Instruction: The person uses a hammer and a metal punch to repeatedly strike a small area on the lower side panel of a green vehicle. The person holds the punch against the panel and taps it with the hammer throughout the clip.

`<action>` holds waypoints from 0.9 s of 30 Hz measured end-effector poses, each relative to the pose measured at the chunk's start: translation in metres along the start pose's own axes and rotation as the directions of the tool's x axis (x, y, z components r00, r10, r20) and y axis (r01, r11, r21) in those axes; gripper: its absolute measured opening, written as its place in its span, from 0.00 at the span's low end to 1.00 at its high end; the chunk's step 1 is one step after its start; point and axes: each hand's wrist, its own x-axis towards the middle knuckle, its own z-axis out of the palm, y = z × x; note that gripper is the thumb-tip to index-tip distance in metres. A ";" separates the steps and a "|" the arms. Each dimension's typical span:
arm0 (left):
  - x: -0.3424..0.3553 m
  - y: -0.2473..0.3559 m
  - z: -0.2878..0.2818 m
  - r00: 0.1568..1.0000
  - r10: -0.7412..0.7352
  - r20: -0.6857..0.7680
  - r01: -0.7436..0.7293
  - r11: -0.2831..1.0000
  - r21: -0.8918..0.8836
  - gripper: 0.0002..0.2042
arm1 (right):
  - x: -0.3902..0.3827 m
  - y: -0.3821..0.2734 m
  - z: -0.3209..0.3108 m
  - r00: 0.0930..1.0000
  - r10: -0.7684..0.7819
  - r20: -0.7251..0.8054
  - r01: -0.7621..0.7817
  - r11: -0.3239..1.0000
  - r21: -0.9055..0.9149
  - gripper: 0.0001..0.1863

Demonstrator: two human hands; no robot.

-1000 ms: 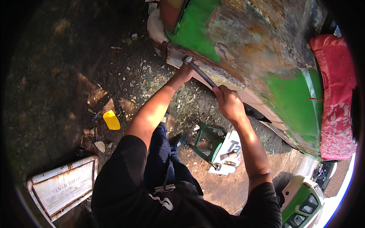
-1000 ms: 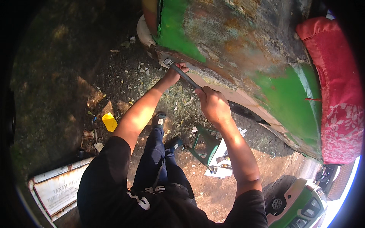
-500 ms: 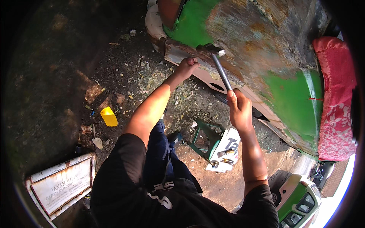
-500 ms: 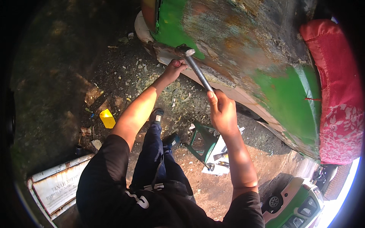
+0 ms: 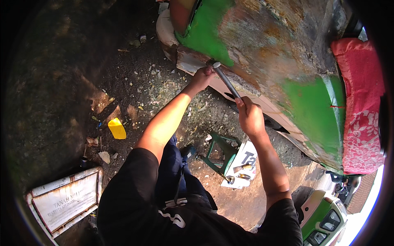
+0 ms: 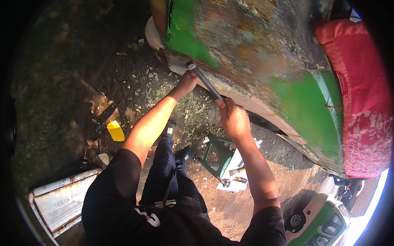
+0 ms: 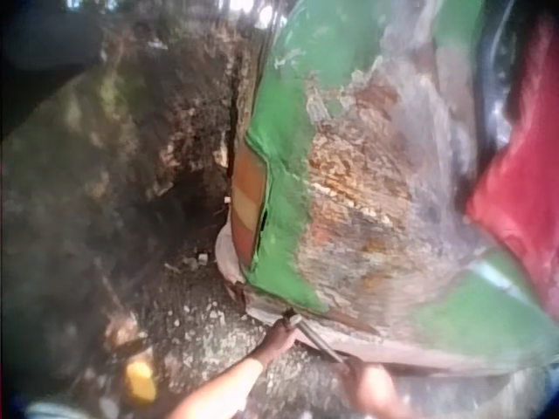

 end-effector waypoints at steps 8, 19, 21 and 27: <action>-0.026 -0.047 0.011 0.964 -0.169 0.206 0.131 0.974 0.186 0.12 | -0.011 0.008 0.016 1.000 0.008 0.007 -0.007 0.999 -0.050 0.20; -0.047 -0.011 -0.030 1.000 -0.022 -0.010 0.019 0.963 -0.269 0.08 | -0.052 0.012 0.002 0.986 0.153 -0.069 -0.112 0.907 0.407 0.22; -0.039 -0.002 -0.035 0.997 -0.076 -0.010 0.071 0.957 -0.280 0.08 | -0.057 0.009 0.001 0.983 0.171 -0.073 -0.123 0.893 0.432 0.22; -0.027 -0.023 -0.045 0.993 -0.119 0.028 0.120 0.907 -0.403 0.09 | -0.059 0.008 -0.004 0.980 0.199 -0.032 -0.172 0.909 0.379 0.22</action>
